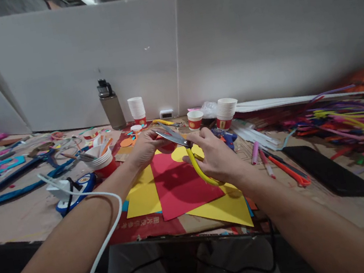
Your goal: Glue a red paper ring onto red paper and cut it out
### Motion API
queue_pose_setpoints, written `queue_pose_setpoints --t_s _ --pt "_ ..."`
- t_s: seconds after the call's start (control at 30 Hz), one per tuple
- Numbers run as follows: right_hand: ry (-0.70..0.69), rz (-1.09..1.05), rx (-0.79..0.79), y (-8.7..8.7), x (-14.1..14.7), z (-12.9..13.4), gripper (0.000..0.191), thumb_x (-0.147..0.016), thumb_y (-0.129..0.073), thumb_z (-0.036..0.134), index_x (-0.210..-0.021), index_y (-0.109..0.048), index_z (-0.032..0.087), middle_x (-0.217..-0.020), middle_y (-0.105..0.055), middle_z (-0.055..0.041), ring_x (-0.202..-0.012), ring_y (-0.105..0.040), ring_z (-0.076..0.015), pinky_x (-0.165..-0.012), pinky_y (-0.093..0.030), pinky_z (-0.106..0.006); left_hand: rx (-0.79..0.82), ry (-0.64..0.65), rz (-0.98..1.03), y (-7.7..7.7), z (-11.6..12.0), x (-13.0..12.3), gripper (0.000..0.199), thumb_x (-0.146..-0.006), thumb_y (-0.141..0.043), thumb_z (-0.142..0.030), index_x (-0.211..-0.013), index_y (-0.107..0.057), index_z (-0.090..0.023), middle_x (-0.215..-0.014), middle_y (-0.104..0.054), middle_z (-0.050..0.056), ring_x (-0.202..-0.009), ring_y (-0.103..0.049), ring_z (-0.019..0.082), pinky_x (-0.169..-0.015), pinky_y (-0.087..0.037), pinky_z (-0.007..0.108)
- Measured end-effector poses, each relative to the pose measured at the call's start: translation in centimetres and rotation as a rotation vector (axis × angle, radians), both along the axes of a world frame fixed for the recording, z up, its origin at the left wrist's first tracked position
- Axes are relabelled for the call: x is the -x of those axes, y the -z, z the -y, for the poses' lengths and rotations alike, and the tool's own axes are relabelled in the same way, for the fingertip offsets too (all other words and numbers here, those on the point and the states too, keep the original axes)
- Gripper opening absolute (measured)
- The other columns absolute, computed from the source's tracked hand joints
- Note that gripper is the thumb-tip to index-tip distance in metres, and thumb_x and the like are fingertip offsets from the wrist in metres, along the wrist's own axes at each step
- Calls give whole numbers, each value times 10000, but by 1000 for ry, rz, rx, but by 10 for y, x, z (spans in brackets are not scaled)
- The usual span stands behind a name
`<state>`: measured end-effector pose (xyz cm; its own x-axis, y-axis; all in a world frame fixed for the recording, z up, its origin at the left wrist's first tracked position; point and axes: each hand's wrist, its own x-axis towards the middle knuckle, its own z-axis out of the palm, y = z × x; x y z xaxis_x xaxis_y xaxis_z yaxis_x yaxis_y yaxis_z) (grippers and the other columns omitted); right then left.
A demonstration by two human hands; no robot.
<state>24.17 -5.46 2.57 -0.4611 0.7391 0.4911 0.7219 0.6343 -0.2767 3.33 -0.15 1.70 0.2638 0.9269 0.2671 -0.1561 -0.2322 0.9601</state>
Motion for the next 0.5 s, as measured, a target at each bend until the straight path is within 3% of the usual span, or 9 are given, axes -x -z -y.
queue_pose_setpoints --t_s 0.5 --pt "62 1 34 1 0 0 380 -871 -609 383 -1232 -579 269 -1030 -526 -94 -911 -571 -245 -783 -502 -410 14 -66 86 7 -11 4 288 -558 -840 -234 -790 -719 -116 -709 -706 48 -628 -656 151 -633 -539 283"
